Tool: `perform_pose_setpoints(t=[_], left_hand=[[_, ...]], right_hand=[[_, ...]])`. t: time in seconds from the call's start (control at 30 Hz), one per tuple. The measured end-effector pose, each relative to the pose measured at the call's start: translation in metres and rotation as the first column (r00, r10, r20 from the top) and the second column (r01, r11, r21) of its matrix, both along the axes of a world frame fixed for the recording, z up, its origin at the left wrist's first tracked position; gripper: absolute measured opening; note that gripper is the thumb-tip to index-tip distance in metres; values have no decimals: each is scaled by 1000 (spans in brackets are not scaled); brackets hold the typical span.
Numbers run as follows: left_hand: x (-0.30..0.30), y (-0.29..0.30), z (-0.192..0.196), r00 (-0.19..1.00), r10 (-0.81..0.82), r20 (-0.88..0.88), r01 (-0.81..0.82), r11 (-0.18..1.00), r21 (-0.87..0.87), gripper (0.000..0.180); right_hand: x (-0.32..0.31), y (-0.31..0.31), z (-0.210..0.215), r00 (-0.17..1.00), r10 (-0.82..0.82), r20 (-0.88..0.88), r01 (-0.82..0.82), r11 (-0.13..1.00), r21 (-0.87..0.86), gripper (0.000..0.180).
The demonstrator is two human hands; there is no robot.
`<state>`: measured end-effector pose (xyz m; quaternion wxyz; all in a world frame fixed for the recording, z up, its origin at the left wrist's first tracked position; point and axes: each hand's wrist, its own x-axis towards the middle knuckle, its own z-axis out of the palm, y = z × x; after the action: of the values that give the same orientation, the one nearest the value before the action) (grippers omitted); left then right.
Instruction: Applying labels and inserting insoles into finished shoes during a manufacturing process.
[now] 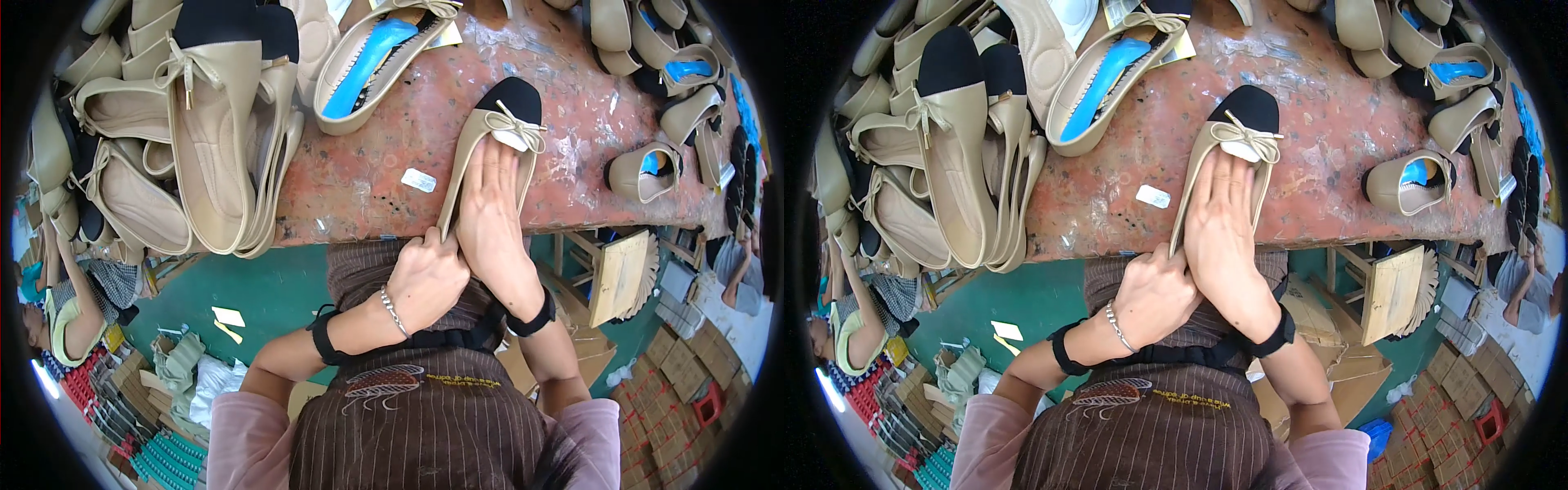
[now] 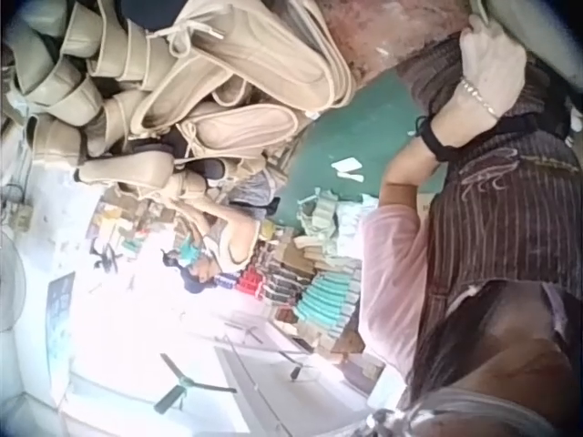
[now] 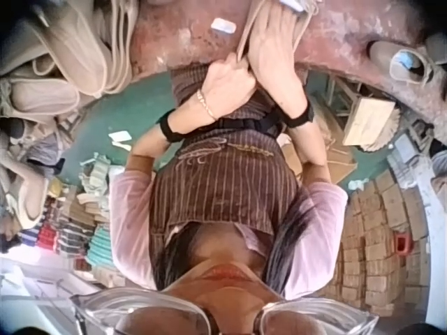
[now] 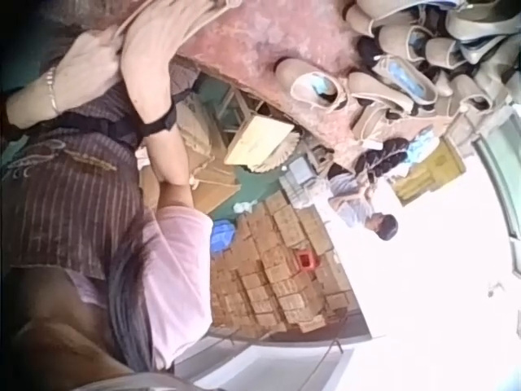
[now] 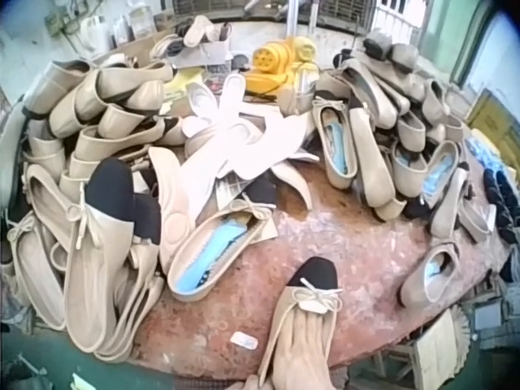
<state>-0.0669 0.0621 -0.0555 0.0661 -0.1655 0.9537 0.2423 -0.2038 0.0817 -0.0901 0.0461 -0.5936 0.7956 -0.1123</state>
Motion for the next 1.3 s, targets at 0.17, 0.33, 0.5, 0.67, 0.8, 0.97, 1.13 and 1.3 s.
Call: perform_pose_setpoints(t=[0.17, 0.33, 0.5, 0.67, 0.8, 0.97, 1.13, 1.3], left_hand=[[-5, -3, 2, 991, 86, -107, -92, 994, -51, 33], [-4, 1, 1, 997, 76, -28, -77, 996, -50, 41], [-6, -5, 5, 993, 100, -61, -103, 994, -48, 53], [-6, -1, 0, 996, 88, -29, -91, 991, -96, 57], [-9, 2, 2, 992, 109, -64, -115, 987, -110, 57], [-7, -4, 1, 989, 108, -99, -119, 986, -115, 53], [8, -27, 20, 948, 247, -202, -206, 957, 206, 34], [15, -60, 42, 839, 453, -302, -155, 730, 666, 28]], right_hand=[[-18, -24, -7, 991, -18, 135, 3, 994, 113, 65], [-12, -15, -10, 977, -89, -195, 89, 996, -8, 47], [-34, -35, -9, 955, -139, 263, 55, 951, 303, 32], [-37, -36, -7, 999, -15, -50, 20, 994, 108, 29], [-48, -36, -10, 994, 19, 111, -49, 962, 270, 27], [-45, -33, -8, 997, 45, 55, -53, 987, 149, 24], [-40, 11, 74, 701, 305, 644, -214, 952, -218, 33], [-54, 60, 93, 619, 40, 784, 362, 872, -331, 31]])
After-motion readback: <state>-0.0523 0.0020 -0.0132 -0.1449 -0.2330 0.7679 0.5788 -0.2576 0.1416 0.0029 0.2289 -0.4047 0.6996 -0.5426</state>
